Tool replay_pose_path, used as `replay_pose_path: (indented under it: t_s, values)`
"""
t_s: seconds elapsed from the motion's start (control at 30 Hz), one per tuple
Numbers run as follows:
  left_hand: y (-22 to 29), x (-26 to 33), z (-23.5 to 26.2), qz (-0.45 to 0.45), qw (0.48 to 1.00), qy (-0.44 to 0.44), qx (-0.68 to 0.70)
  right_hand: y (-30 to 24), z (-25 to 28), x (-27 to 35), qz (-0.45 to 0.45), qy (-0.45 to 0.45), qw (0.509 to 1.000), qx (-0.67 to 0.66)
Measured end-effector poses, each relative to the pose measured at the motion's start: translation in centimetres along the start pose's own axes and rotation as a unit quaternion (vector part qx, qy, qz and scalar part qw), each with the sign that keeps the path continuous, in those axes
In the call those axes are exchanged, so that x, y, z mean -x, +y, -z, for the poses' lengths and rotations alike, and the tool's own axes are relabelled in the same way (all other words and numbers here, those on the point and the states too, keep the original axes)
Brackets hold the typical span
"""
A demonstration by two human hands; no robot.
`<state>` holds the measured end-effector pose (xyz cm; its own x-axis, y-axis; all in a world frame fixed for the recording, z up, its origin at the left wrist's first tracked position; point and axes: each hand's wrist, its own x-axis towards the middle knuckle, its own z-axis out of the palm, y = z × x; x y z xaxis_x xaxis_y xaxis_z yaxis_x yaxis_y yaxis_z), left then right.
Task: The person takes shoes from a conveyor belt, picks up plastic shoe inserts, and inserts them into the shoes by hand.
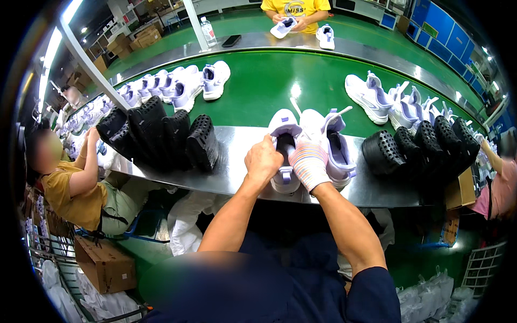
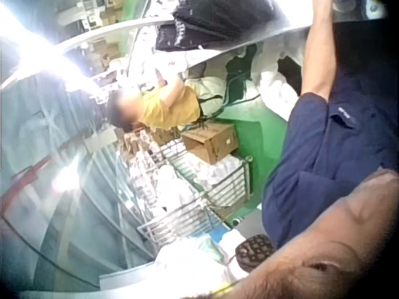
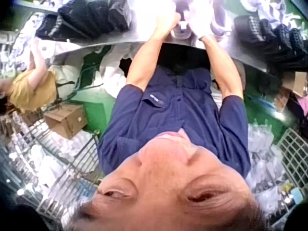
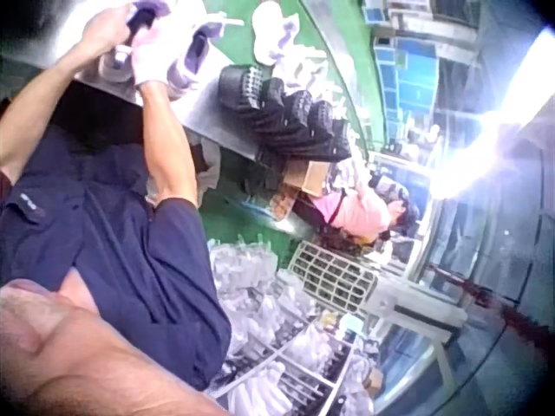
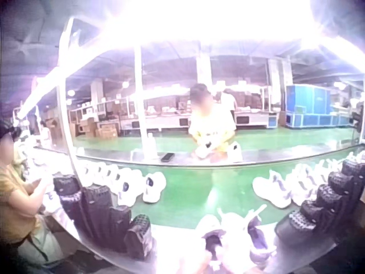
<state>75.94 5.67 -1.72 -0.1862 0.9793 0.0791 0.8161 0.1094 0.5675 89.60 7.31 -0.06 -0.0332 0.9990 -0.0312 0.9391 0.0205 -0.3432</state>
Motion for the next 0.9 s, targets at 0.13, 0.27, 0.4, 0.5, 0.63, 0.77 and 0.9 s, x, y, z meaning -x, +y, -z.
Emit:
replay_pose_path:
  t_s: [0.13, 0.27, 0.4, 0.5, 0.63, 0.77, 0.9]
  values:
    - [-0.2, 1.8, 2.4, 0.024, 0.999, -0.021, 0.023, -0.1, 4.4, 5.3, 0.057, 0.057, 0.978, -0.195]
    - [1.5, 6.1, 5.2, -0.25, 0.955, 0.156, 0.043, 7.7, 7.3, 8.0, 0.065, 0.316, 0.93, -0.176]
    - [3.5, 8.5, 4.1, -0.277, 0.96, -0.04, -0.001, 9.5, 5.7, 6.6, -0.072, 0.169, 0.956, -0.227]
    - [6.7, 6.2, 4.6, -0.159, 0.966, -0.205, -0.003, 9.3, 1.4, 5.2, -0.028, 0.107, 0.95, -0.291]
    - [6.9, 3.1, 3.1, -0.179, 0.95, -0.243, -0.077, 6.8, 2.1, 6.4, -0.001, 0.078, 0.919, -0.385]
    - [6.7, -0.8, 2.4, -0.198, 0.956, -0.187, -0.109, 11.2, 0.0, 7.3, -0.014, 0.178, 0.919, -0.351]
    - [7.3, -7.7, 0.4, -0.199, 0.962, -0.107, -0.154, 15.2, -2.0, 8.3, -0.025, 0.222, 0.971, -0.082]
